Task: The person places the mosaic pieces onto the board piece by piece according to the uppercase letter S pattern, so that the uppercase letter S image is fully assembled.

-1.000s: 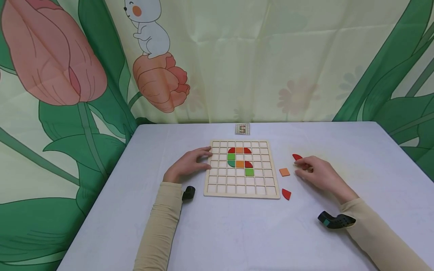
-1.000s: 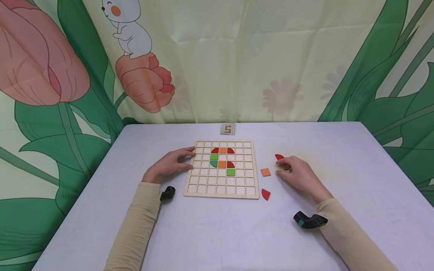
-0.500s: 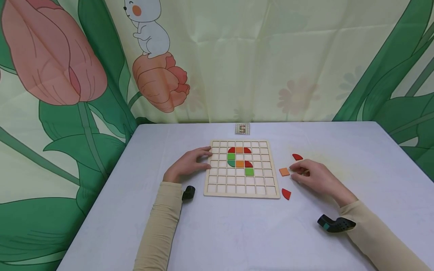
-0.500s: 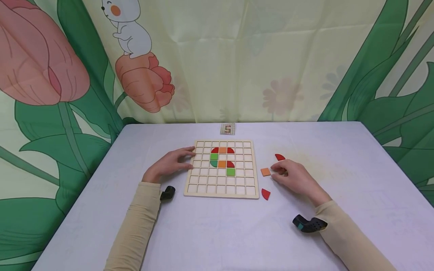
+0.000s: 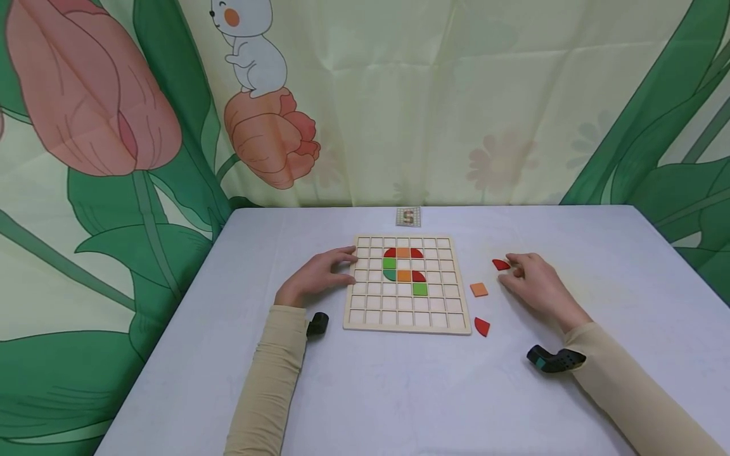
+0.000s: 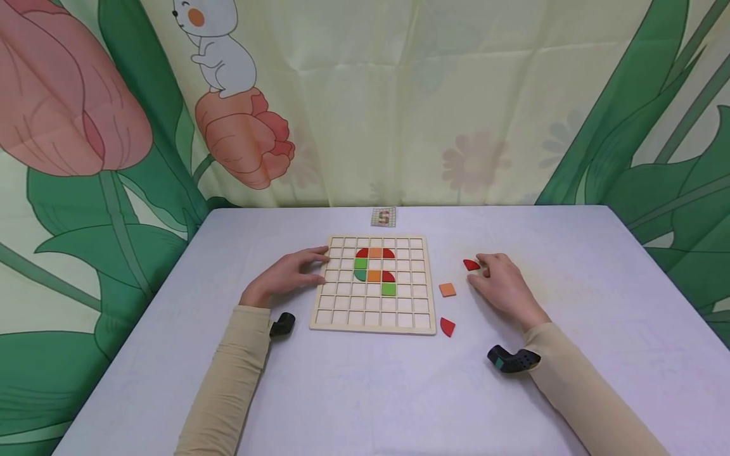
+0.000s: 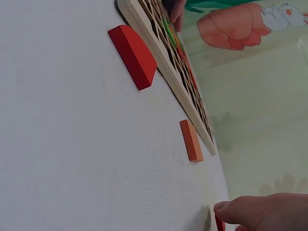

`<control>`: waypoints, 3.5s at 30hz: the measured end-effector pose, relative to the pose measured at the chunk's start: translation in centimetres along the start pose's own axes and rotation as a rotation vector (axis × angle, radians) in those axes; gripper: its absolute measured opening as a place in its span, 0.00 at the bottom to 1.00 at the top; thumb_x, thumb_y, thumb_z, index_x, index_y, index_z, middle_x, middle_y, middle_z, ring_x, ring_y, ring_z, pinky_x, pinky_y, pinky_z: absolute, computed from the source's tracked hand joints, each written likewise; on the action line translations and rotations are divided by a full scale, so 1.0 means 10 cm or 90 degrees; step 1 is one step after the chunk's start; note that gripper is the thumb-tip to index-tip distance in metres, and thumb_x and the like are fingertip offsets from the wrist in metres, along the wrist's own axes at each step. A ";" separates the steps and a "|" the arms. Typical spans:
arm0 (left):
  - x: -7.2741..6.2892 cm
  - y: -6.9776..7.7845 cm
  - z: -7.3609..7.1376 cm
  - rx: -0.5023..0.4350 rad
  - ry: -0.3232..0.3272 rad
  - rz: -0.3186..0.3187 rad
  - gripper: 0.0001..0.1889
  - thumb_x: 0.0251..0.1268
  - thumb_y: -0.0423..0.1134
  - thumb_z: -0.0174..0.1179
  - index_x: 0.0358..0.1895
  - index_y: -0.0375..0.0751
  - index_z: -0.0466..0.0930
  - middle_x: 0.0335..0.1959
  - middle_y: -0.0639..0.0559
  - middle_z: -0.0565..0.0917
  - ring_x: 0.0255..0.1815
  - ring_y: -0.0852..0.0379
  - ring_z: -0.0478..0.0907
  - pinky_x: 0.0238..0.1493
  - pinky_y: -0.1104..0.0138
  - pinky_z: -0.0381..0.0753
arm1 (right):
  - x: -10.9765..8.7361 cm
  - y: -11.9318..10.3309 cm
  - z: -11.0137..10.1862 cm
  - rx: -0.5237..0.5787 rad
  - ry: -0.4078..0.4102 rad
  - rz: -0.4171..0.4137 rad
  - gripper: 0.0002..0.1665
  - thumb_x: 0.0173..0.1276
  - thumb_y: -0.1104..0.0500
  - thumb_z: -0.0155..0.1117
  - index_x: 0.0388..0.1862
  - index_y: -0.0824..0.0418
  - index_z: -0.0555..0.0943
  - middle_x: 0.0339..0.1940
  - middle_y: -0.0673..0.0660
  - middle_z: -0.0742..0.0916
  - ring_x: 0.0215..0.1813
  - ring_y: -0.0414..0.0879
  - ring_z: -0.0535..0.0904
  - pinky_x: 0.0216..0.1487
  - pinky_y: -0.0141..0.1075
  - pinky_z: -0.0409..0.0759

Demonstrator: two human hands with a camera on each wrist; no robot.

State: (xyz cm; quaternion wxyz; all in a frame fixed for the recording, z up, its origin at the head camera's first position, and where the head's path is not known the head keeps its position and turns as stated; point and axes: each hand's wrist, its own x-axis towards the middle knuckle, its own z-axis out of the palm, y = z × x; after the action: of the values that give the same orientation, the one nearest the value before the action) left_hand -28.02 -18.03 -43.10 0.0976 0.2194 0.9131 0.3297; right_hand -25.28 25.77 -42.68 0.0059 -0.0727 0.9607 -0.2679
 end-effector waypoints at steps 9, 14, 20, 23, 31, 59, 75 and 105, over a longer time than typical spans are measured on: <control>0.00 0.00 0.00 -0.002 0.001 -0.002 0.28 0.61 0.43 0.69 0.64 0.40 0.76 0.75 0.52 0.63 0.76 0.53 0.56 0.74 0.60 0.58 | 0.10 -0.01 0.03 -0.017 -0.011 -0.017 0.28 0.69 0.60 0.64 0.63 0.74 0.73 0.51 0.70 0.76 0.48 0.60 0.71 0.46 0.50 0.77; 0.00 -0.01 0.00 -0.007 0.001 -0.001 0.28 0.61 0.43 0.69 0.64 0.40 0.76 0.75 0.52 0.63 0.76 0.53 0.56 0.74 0.60 0.57 | 0.14 -0.04 0.04 -0.014 -0.018 -0.026 0.23 0.68 0.63 0.64 0.59 0.74 0.76 0.49 0.70 0.79 0.50 0.61 0.72 0.51 0.53 0.78; 0.00 0.00 0.01 -0.008 0.000 -0.003 0.28 0.61 0.43 0.69 0.64 0.40 0.76 0.75 0.52 0.63 0.76 0.53 0.55 0.74 0.60 0.57 | 0.17 -0.04 0.04 -0.014 -0.029 -0.035 0.23 0.68 0.63 0.64 0.59 0.73 0.76 0.49 0.70 0.79 0.48 0.60 0.72 0.50 0.52 0.77; 0.00 0.01 0.01 -0.001 -0.001 -0.002 0.28 0.61 0.43 0.69 0.64 0.40 0.76 0.75 0.52 0.63 0.76 0.53 0.56 0.74 0.60 0.57 | 0.17 -0.04 0.04 -0.014 -0.032 -0.040 0.22 0.68 0.62 0.64 0.58 0.72 0.77 0.48 0.69 0.79 0.47 0.59 0.72 0.48 0.50 0.77; 0.00 0.01 0.00 -0.006 -0.002 -0.002 0.28 0.61 0.43 0.69 0.64 0.40 0.75 0.75 0.52 0.63 0.76 0.54 0.55 0.74 0.60 0.56 | 0.16 -0.05 0.04 0.011 -0.030 -0.036 0.19 0.67 0.63 0.66 0.53 0.68 0.75 0.45 0.66 0.81 0.46 0.58 0.75 0.49 0.50 0.79; -0.01 0.01 0.00 -0.009 0.003 0.004 0.27 0.62 0.44 0.68 0.64 0.40 0.76 0.75 0.53 0.63 0.76 0.54 0.55 0.74 0.60 0.57 | 0.14 -0.06 0.03 -0.017 -0.021 -0.071 0.20 0.67 0.65 0.65 0.57 0.69 0.78 0.46 0.66 0.81 0.45 0.56 0.73 0.47 0.49 0.77; -0.01 0.01 0.00 -0.005 0.003 0.008 0.28 0.61 0.44 0.69 0.64 0.40 0.76 0.75 0.52 0.64 0.76 0.53 0.56 0.74 0.60 0.58 | 0.13 -0.05 0.00 -0.013 -0.010 -0.104 0.16 0.65 0.71 0.60 0.52 0.68 0.83 0.46 0.66 0.82 0.44 0.56 0.74 0.45 0.48 0.75; -0.02 0.01 0.02 -0.003 0.004 0.006 0.28 0.61 0.43 0.69 0.64 0.40 0.76 0.75 0.52 0.63 0.76 0.53 0.56 0.74 0.60 0.57 | 0.04 -0.04 0.01 -0.007 -0.029 -0.127 0.11 0.63 0.64 0.69 0.45 0.65 0.84 0.42 0.61 0.83 0.42 0.53 0.77 0.44 0.46 0.77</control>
State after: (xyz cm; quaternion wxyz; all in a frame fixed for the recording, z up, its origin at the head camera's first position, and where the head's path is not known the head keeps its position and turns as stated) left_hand -27.72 -17.97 -43.17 0.0939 0.2225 0.9116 0.3326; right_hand -25.65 25.33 -42.58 0.0009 -0.1744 0.9496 -0.2605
